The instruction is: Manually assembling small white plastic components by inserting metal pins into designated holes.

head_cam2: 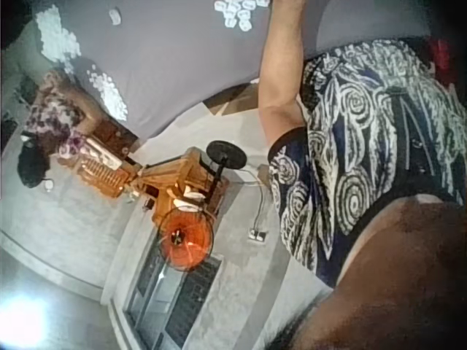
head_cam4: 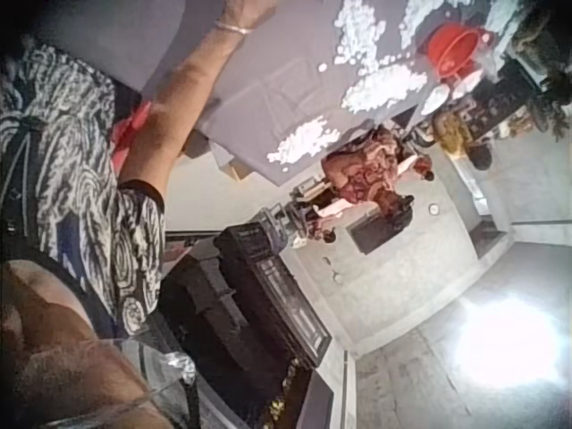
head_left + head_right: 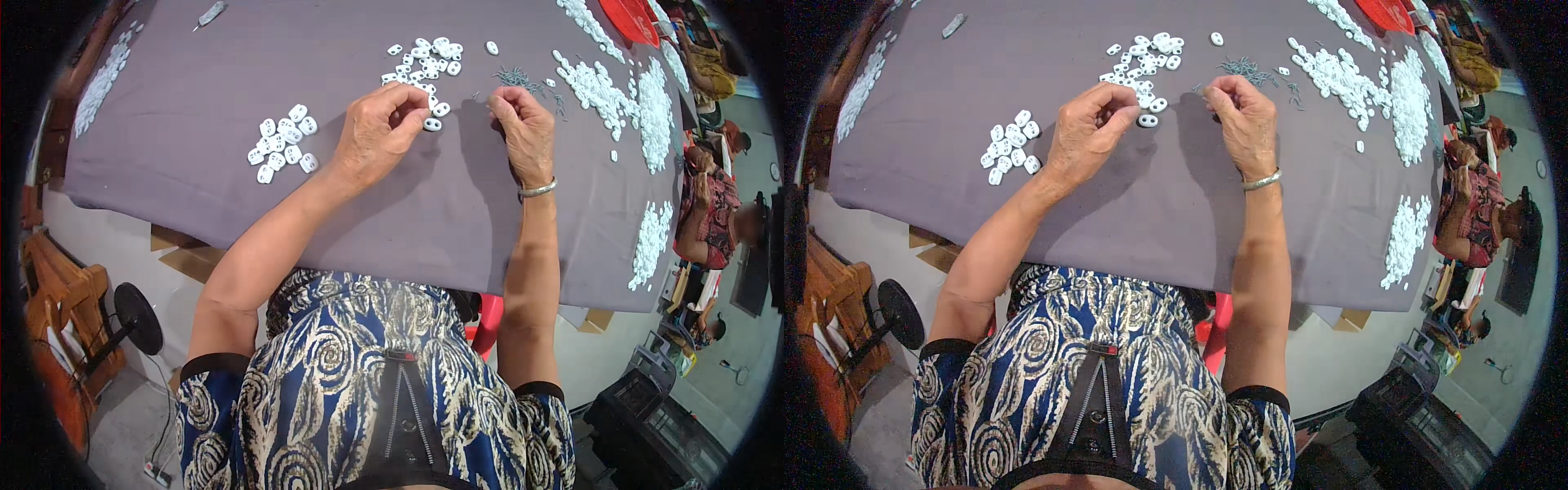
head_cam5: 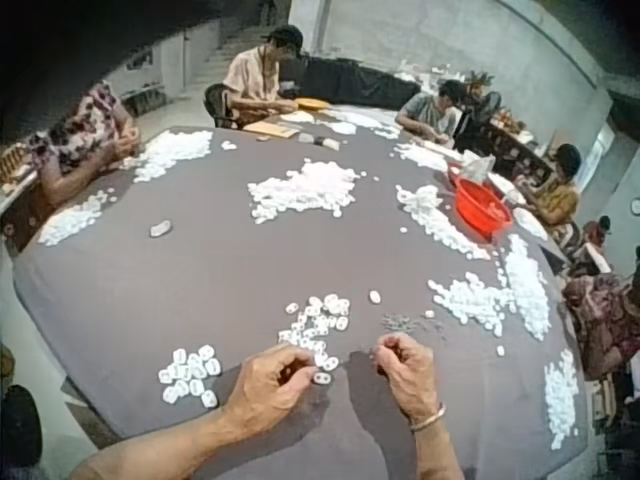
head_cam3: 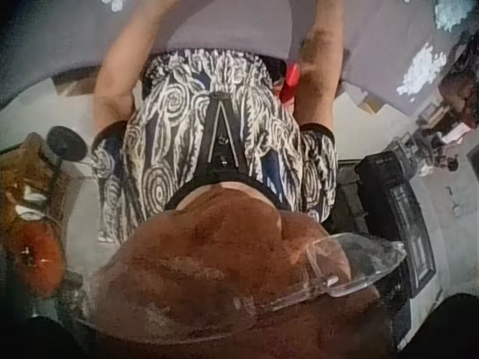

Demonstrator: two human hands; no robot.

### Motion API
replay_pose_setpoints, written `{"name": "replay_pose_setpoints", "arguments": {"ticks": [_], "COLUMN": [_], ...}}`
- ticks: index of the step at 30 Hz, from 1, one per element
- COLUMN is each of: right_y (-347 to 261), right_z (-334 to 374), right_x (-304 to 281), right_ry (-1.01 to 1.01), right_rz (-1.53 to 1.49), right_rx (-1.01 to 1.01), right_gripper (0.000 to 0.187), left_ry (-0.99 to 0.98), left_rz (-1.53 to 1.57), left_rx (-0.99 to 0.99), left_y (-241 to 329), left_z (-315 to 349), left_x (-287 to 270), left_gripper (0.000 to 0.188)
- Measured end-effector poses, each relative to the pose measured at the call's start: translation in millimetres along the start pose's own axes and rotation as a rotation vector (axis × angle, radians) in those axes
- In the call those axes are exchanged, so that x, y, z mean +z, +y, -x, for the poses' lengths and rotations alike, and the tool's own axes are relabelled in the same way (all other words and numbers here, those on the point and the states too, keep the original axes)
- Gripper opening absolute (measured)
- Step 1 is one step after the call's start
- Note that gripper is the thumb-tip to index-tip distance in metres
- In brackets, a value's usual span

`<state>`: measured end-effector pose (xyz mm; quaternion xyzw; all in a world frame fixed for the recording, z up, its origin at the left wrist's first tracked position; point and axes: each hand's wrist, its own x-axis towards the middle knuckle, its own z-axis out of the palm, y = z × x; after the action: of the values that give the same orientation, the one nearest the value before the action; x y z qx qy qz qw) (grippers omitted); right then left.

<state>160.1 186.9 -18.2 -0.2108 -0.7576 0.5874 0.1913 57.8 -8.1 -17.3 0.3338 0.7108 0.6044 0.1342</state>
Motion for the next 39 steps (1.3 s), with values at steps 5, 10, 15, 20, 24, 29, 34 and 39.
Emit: {"name": "replay_pose_setpoints", "arguments": {"ticks": [5,10,15,20,24,29,34,39], "right_y": [-7,-20,-22,-18,-19,-21,-20,-22], "right_z": [2,15,16,16,16,18,18,19], "right_x": [9,29,40,38,40,41,42,40], "right_ry": [0.007,-0.098,-0.177,-0.202,-0.220,-0.192,-0.180,-0.262], "right_rz": [-0.032,-0.184,-0.280,-0.251,-0.259,-0.220,-0.369,-0.516], "right_rx": [-0.032,-0.026,0.005,0.008,-0.003,0.063,0.147,0.311], "right_gripper": [0.009,0.012,0.014,0.015,0.017,0.017,0.017,0.016], "left_ry": [0.025,-0.050,-0.097,-0.141,-0.132,-0.147,-0.165,-0.161], "left_rz": [0.019,0.113,0.235,0.328,0.397,0.340,0.358,0.286], "left_rx": [0.001,0.024,0.022,-0.046,-0.044,-0.021,-0.011,0.024], "left_y": [-1,2,-2,-3,-8,-8,-8,-7], "left_z": [2,3,3,2,2,2,2,3], "left_x": [-2,5,7,8,10,10,10,9], "left_gripper": [0.010,0.032,0.040,0.039,0.036,0.035,0.035,0.035]}}
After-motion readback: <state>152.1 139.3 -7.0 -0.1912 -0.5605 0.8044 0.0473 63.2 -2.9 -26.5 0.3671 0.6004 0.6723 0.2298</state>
